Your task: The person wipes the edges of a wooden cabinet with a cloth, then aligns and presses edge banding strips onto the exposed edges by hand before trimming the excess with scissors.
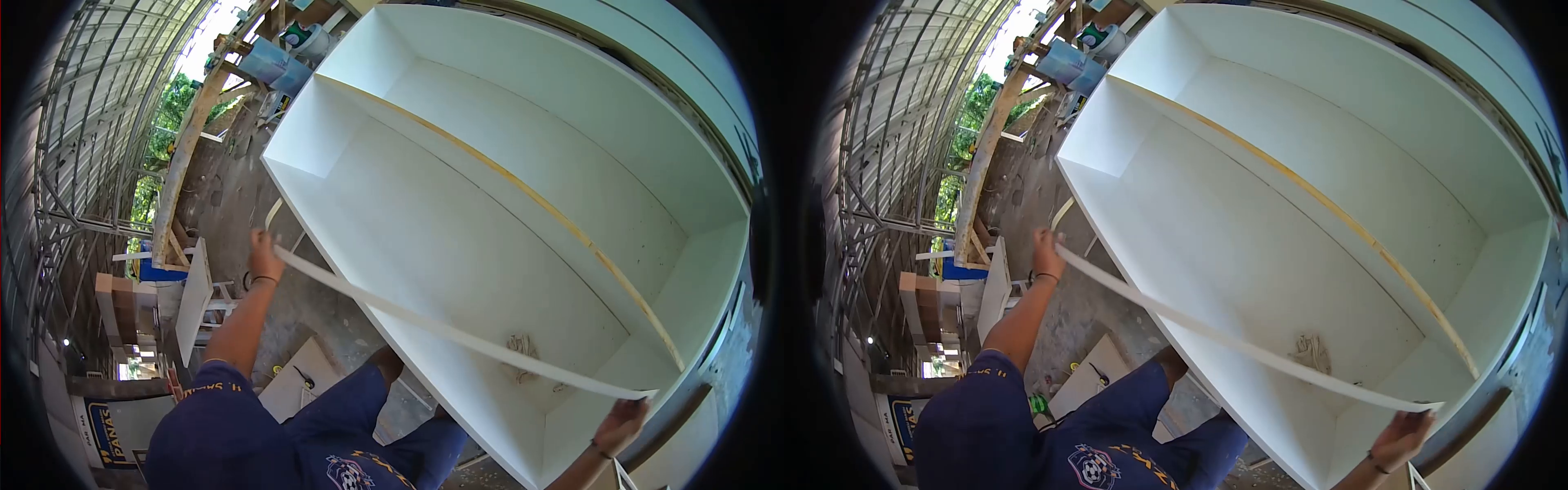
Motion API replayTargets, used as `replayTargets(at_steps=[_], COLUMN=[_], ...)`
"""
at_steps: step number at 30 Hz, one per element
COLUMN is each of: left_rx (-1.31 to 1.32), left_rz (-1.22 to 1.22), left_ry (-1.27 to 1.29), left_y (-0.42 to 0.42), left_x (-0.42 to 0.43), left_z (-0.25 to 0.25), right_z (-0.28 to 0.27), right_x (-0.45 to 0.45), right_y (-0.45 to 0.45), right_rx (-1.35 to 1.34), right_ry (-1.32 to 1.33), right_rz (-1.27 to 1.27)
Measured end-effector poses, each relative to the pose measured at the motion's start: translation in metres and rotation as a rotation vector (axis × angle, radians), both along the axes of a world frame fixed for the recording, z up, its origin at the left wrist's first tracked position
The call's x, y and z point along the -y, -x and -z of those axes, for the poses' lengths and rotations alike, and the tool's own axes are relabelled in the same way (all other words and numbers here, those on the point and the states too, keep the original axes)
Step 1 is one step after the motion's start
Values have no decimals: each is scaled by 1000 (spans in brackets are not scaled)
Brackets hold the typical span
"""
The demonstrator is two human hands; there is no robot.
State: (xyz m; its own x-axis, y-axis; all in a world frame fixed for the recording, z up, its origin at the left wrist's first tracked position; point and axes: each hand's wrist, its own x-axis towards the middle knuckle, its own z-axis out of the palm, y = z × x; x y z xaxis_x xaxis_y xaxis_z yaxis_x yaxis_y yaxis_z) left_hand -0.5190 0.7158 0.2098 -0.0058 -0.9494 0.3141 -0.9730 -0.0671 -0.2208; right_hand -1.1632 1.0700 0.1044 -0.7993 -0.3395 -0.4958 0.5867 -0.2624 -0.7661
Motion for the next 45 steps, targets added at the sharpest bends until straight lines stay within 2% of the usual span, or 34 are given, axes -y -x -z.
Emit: replayTargets(at_steps=[1, 3, 6, 8, 10, 11, 12, 14, 15, 18, 20, 21, 22, 24, 25, 26, 27, 28, 29, 30, 31, 32, 33, 34, 35, 36, 37, 39, 40, 42, 43, 44, 45], left_rx=[77, -41, -84, -473, -575, -163, -170, -307, -460, -118, -146, -198, -56, -188, -2, -58, 27, -113, -252, -92, -150, -88, 147, 183, 166, 55, 99, -88, -94, -112, -114, -184, -373], left_rz=[-184, -504, -673, -901, -917, -722, -739, -990, -1191, -1162, -991, -758, -622, -266, -205, -158, 1, -107, -202, 202, 79, 30, 255, 297, 239, 363, 362, 585, 572, 607, 605, 563, 523], left_ry=[34, 23, 175, 99, 145, 42, 50, -205, -140, -293, 258, 564, 822, 910, 967, 991, 999, 874, 741, 651, 420, 205, 167, -8, -209, -277, -364, -378, -444, -549, -590, -612, -700], left_y=[-38, -103, -139, -158, -283, -383, -380, -343, -346, -543, -482, -482, -504, -381, -338, -299, -286, -226, -172, -241, -198, -178, -204, -187, -176, -133, -121, -54, -24, 6, 20, 44, 71], left_x=[-7, -9, -11, -16, -34, -59, -65, -67, -59, -1, 116, 175, 250, 326, 348, 364, 378, 368, 358, 394, 377, 367, 377, 359, 353, 321, 325, 299, 287, 273, 274, 256, 237], left_z=[-8, -20, -48, -78, -56, -28, -34, -60, -63, -68, -180, -228, -274, -386, -413, -428, -430, -417, -404, -384, -348, -310, -254, -215, -169, -143, -97, -45, -25, 23, 50, 61, 60], right_z=[-10, -32, -55, -62, -66, -68, -70, -74, -75, -91, -114, -119, -124, -133, -127, -130, -134, -135, -121, -131, -129, -116, -113, -102, -111, -123, -128, -171, -184, -195, -205, -209, -199], right_x=[5, 37, 85, 111, 130, 141, 151, 172, 181, 215, 243, 253, 265, 284, 291, 297, 302, 306, 304, 306, 302, 291, 274, 243, 217, 189, 158, 119, 91, 36, 34, 27, 12], right_y=[-35, -91, -164, -207, -243, -259, -273, -296, -305, -336, -363, -377, -390, -411, -417, -418, -416, -413, -400, -383, -358, -315, -276, -229, -197, -170, -146, -117, -103, -85, -88, -94, -92], right_rx=[10, 110, 328, 471, 540, 574, 610, 631, 687, 737, 709, 744, 735, 703, 706, 701, 639, 580, 444, 376, 345, 311, 173, 103, -24, -183, -195, -299, -335, -356, -341, -317, -287], right_ry=[67, 1, -60, -49, -7, 11, 30, 24, -15, -10, 30, 92, 90, 361, 468, 464, 378, 295, 382, 391, 345, 451, 391, 376, 298, 270, 219, 79, 45, 31, -24, -67, -20], right_rz=[-144, -218, -366, -427, -514, -565, -616, -681, -723, -803, -1102, -1109, -1117, -1134, -1126, -1133, -1040, -941, -938, -814, -584, -485, -287, -154, -39, -77, 18, 231, 316, 333, 362, 390, 435])
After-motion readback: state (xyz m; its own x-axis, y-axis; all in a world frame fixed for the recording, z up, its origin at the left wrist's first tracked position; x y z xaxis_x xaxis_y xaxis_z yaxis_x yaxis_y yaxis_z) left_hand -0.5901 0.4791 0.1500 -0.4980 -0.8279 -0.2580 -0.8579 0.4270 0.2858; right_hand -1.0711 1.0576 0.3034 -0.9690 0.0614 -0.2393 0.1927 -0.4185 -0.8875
